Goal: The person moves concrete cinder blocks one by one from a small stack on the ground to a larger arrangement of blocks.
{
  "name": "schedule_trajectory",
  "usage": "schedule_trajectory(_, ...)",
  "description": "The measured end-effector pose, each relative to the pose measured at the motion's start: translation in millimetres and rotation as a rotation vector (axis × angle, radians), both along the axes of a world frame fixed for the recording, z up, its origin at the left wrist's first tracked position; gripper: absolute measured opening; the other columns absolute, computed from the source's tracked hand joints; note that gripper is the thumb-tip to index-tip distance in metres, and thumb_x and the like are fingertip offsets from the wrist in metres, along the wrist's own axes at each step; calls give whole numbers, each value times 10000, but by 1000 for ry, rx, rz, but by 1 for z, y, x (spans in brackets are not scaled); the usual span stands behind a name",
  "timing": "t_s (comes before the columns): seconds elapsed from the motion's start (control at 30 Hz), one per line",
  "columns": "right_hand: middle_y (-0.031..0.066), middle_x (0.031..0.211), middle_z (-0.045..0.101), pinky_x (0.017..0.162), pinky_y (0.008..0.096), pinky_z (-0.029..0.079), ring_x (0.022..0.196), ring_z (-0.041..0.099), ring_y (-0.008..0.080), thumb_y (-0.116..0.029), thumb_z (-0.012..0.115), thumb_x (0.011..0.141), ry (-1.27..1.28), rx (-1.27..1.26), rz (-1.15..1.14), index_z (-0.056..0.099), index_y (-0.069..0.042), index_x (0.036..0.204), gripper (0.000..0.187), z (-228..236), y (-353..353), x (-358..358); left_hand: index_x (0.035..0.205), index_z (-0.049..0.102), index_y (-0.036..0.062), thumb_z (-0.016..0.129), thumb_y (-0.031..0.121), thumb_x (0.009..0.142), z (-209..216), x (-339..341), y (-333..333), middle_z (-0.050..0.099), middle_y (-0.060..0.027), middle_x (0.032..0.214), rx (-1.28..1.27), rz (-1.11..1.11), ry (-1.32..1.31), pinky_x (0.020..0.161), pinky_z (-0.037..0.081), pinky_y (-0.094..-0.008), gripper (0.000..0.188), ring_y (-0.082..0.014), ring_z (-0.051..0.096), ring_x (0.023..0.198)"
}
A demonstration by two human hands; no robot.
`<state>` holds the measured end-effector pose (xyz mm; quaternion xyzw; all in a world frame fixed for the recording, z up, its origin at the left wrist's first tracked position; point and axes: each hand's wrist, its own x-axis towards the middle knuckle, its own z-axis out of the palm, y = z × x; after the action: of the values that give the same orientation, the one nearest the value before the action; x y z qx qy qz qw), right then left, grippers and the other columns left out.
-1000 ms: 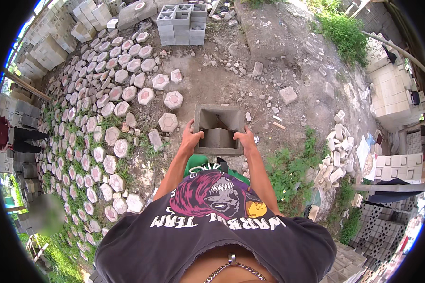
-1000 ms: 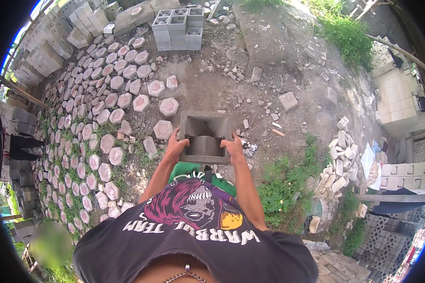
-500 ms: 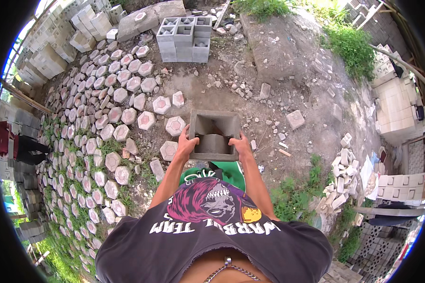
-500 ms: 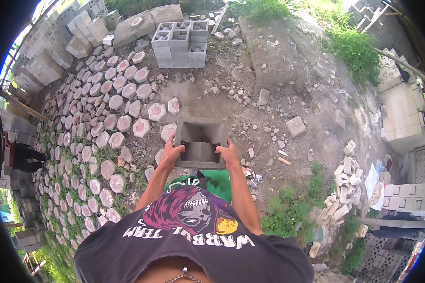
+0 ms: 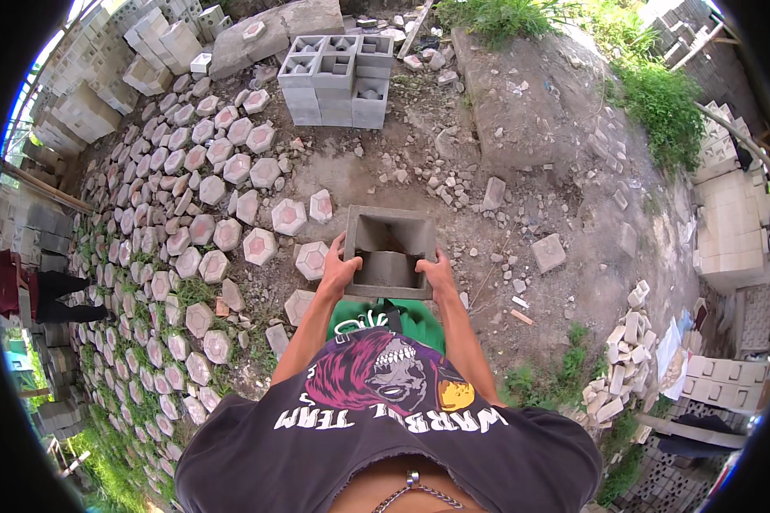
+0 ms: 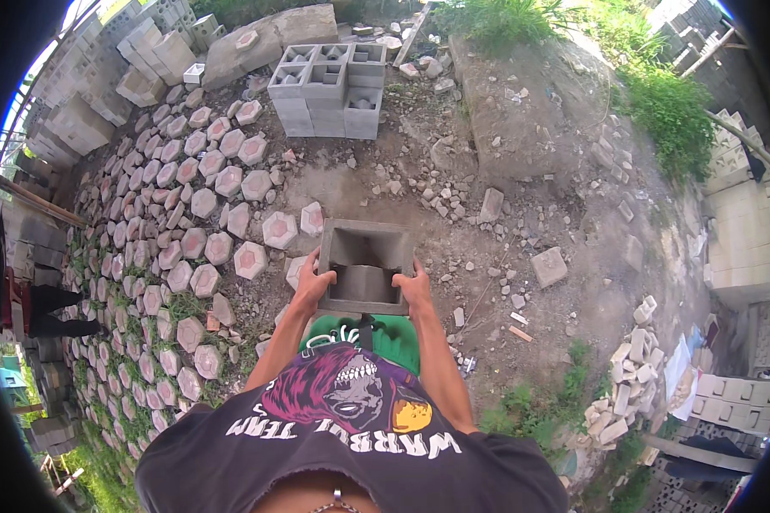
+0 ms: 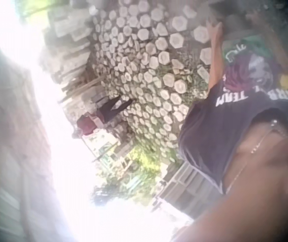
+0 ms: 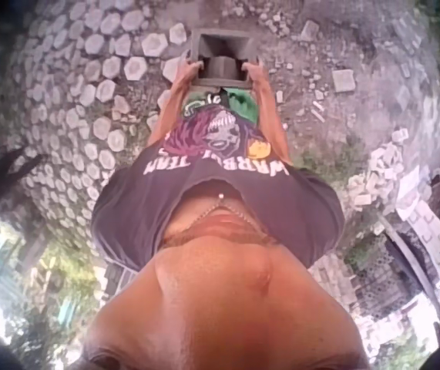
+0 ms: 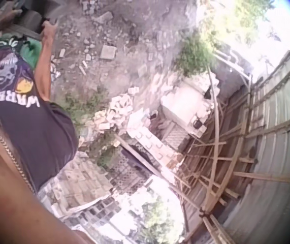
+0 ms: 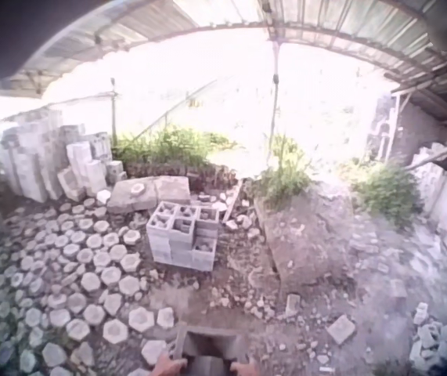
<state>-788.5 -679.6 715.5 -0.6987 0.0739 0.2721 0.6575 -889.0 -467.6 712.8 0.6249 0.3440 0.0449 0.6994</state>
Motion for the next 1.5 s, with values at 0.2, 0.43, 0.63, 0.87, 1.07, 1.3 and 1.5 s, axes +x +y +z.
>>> schedule_trajectory(0.2,162,1133,600,849,296,467,959,584,212,-36,646,574,-14,-66,1,317,77,1421,916,-18,16,100,1434,347,35,599,-6,616,14,93,9,598,-153,1106,-87,54,-6,687,486,-285,857,-188,579,844)
schedule_trajectory(0.43,126,1156,596,879,303,455,1001,574,217,-15,618,565,62,-56,17,391,22,1402,868,-6,60,191,1437,365,65,601,-8,603,14,182,53,568,-212,1173,-122,74,16,738,493,-314,870,-230,579,925)
schedule_trajectory(0.63,106,1117,611,855,291,463,978,579,200,-4,602,575,24,6,38,438,13,1371,813,-12,124,275,1436,359,68,606,29,590,-24,263,116,572,-188,1147,33,79,76,804,486,-328,883,-257,574,966)
schedule_trajectory(0.87,95,1106,619,822,288,475,967,583,182,0,598,585,54,-24,-20,452,-15,1374,802,-39,196,361,1450,347,82,608,-4,599,-8,367,198,516,-236,1272,-63,0,73,813,489,-327,894,-264,568,1023)
schedule_trajectory(1.07,111,1136,611,851,290,469,990,579,191,-12,614,586,80,-75,-50,421,7,1393,830,-23,265,417,1472,304,96,582,-25,616,-19,427,264,475,-259,1305,11,-30,126,824,481,-329,908,-282,537,1075)
schedule_trajectory(1.3,109,1075,625,807,304,483,920,588,196,-3,620,585,98,-73,-88,427,10,1380,818,-38,301,486,1488,274,115,569,-26,618,-23,502,304,413,-280,1355,-59,-71,175,819,479,-327,929,-289,529,1080)
schedule_trajectory(1.5,103,1039,628,774,308,486,889,590,197,12,611,589,125,-64,-135,494,-5,1294,715,-72,329,568,1490,278,115,558,-16,613,-33,597,339,429,-205,1395,-205,-147,195,972,412,-352,930,-275,446,1245)
